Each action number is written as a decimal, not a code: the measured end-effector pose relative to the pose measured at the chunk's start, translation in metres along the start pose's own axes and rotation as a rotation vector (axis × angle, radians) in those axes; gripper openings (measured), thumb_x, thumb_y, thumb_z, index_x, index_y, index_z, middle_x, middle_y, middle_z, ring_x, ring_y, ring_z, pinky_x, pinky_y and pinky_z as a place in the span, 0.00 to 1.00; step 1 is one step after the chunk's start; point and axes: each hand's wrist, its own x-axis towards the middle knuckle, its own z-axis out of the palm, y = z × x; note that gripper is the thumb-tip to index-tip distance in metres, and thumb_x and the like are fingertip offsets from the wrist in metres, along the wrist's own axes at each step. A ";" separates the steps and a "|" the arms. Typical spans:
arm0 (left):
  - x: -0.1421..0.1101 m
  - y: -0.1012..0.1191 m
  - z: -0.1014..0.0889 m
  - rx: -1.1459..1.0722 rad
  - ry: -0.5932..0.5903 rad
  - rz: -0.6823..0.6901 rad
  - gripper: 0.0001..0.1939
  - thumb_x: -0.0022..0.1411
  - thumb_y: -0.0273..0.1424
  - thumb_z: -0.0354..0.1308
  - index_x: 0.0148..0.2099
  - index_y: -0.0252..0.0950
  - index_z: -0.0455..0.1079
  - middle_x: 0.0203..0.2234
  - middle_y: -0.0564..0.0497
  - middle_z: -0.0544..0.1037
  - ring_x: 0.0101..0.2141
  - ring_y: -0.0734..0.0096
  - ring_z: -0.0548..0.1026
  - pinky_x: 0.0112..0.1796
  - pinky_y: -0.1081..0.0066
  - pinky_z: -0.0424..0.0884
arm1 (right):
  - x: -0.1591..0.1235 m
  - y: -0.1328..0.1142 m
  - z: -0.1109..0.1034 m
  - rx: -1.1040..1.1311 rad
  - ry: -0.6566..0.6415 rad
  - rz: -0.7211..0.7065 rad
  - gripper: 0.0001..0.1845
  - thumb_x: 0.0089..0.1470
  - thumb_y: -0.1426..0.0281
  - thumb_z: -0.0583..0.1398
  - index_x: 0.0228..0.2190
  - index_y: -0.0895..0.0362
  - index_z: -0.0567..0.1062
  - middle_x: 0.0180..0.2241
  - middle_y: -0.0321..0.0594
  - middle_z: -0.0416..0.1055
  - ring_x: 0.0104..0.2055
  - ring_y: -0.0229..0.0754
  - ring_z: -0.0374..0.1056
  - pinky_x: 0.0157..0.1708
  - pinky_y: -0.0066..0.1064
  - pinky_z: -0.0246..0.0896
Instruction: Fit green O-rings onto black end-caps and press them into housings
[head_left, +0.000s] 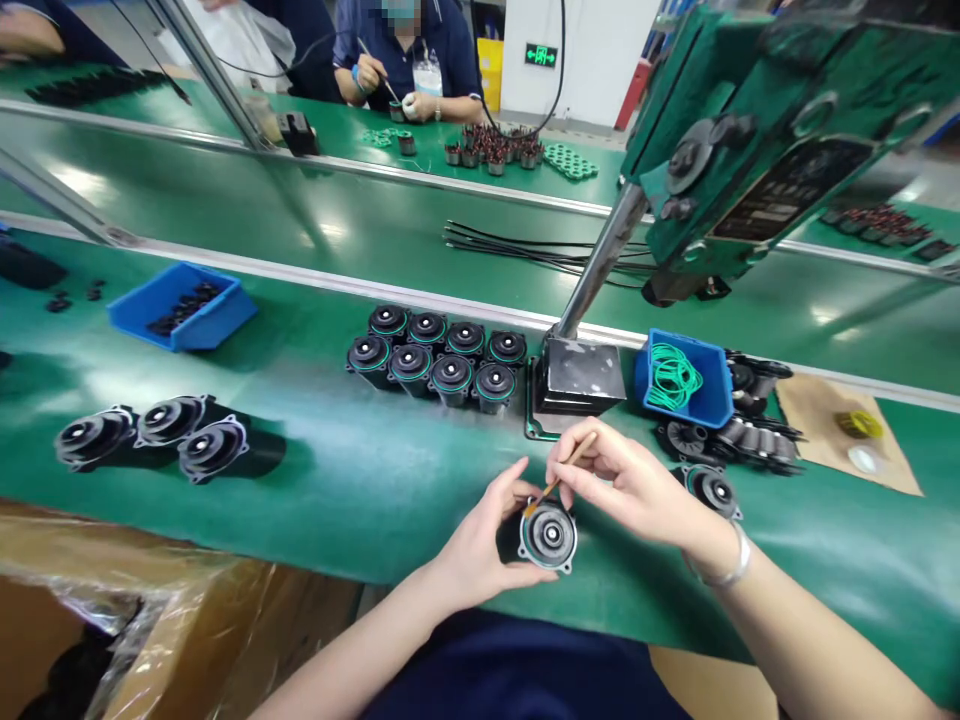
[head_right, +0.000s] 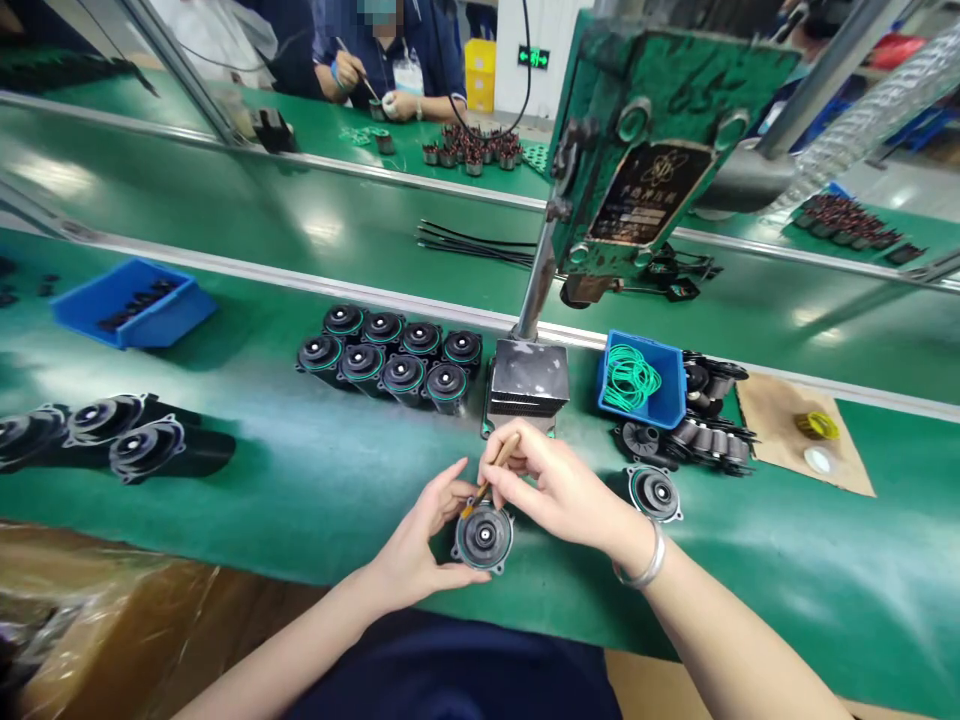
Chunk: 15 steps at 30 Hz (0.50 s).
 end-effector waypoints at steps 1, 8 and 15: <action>0.000 -0.001 0.000 -0.003 -0.003 0.007 0.55 0.50 0.32 0.74 0.69 0.44 0.43 0.52 0.45 0.70 0.54 0.57 0.73 0.58 0.52 0.67 | 0.001 -0.001 -0.001 -0.044 -0.017 -0.015 0.06 0.67 0.66 0.54 0.41 0.56 0.65 0.34 0.36 0.69 0.32 0.33 0.71 0.33 0.25 0.67; 0.001 0.000 0.001 0.002 -0.012 0.082 0.55 0.51 0.27 0.73 0.70 0.52 0.41 0.51 0.50 0.71 0.53 0.62 0.73 0.57 0.58 0.68 | -0.018 -0.008 -0.003 -0.437 0.094 -0.077 0.01 0.66 0.70 0.54 0.40 0.54 0.65 0.32 0.33 0.69 0.30 0.32 0.68 0.32 0.24 0.64; -0.004 -0.005 0.007 0.145 0.023 0.118 0.56 0.53 0.27 0.72 0.71 0.52 0.37 0.51 0.47 0.72 0.53 0.57 0.73 0.57 0.54 0.67 | -0.069 -0.005 0.032 -0.544 0.304 -0.140 0.05 0.65 0.74 0.56 0.41 0.54 0.64 0.32 0.35 0.70 0.31 0.32 0.72 0.33 0.22 0.66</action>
